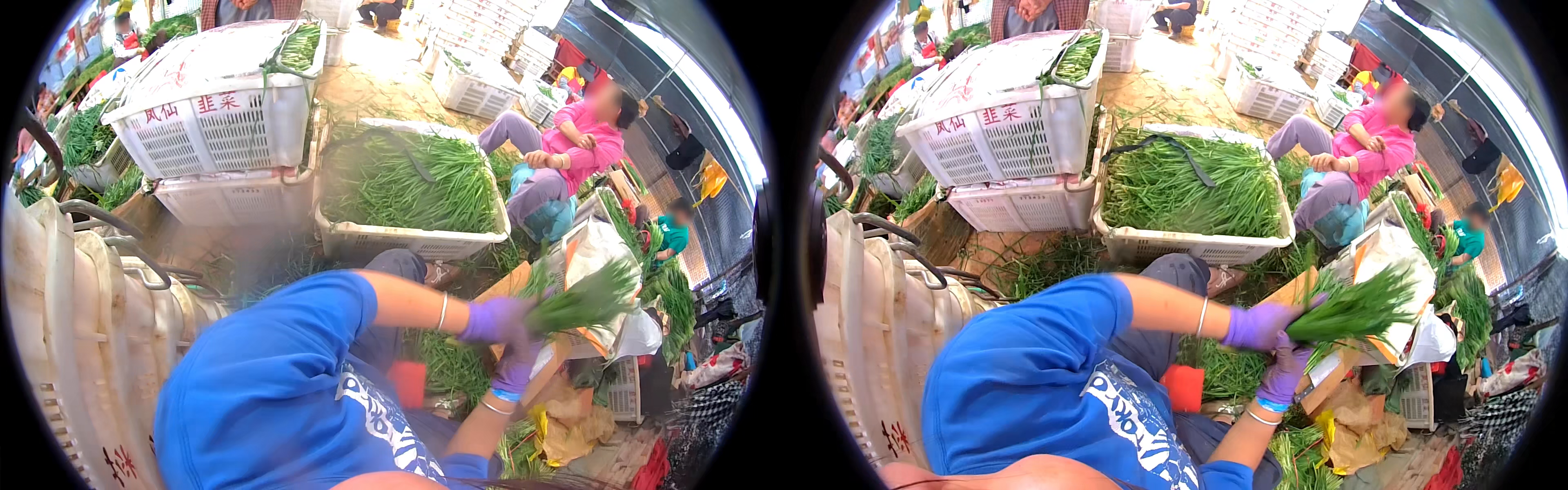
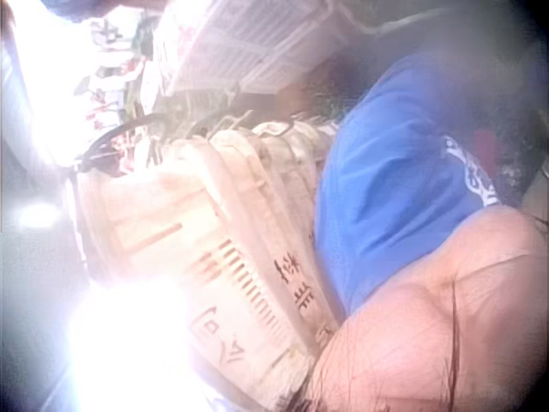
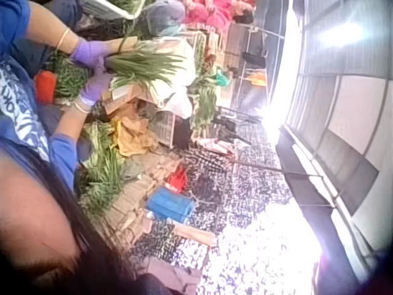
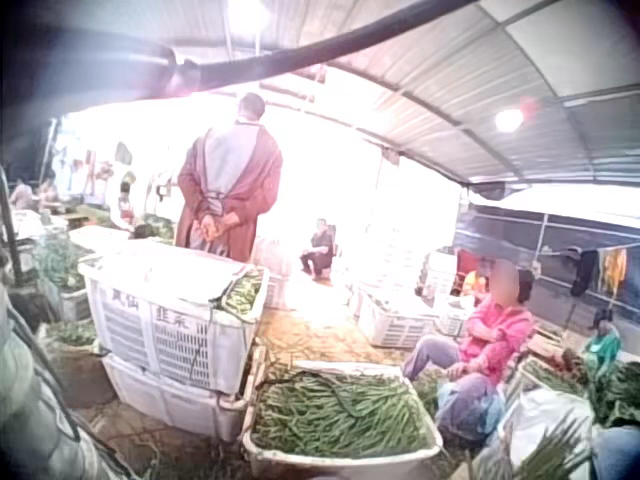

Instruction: The person gathers bunches of green vegetables from a crate, aligns the stems on a small wooden board, trims the stem ends with a knife, and secures each bunch with a red rubber band.

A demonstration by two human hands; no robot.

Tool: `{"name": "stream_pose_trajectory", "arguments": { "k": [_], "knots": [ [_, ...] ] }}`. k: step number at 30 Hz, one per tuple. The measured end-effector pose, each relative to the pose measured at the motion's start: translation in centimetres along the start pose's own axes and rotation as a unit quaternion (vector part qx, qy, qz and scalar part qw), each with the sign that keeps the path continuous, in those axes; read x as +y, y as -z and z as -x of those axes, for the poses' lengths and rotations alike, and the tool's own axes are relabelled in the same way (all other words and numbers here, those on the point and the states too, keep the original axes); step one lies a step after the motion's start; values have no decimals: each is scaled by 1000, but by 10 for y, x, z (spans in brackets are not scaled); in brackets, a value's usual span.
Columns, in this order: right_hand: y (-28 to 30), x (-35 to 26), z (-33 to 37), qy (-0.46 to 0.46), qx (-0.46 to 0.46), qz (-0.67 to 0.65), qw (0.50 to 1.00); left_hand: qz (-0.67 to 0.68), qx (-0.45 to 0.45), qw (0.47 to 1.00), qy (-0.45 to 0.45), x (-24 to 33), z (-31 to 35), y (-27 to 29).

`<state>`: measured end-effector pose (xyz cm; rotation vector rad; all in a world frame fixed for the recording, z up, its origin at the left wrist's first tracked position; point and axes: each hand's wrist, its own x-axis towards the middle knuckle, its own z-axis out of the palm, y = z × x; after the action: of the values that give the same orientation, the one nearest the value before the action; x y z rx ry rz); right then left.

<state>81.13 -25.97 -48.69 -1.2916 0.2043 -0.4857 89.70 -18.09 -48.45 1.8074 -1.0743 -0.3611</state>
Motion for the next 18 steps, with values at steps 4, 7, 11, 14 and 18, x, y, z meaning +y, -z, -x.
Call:
{"name": "stream_pose_trajectory", "arguments": {
  "k": [4,7,11,14,18],
  "knots": [
    [47,57,9,30,62,-5,998,-98,47,991,-77,-43,22,-75],
    [51,61,17,-5,97,-117,988,-151,33,988,20,-40,42,-97],
    [67,65,11,-24,190,-107,976,-256,-4,967,-20,-46,32,-120],
    [94,45,-9,7,147,-1,989,-95,-89,979,-159,-18,31,-53],
    [41,-27,-16,18,-23,-70,997,209,-164,964,-30,-65,28,-18]
  ]
}}
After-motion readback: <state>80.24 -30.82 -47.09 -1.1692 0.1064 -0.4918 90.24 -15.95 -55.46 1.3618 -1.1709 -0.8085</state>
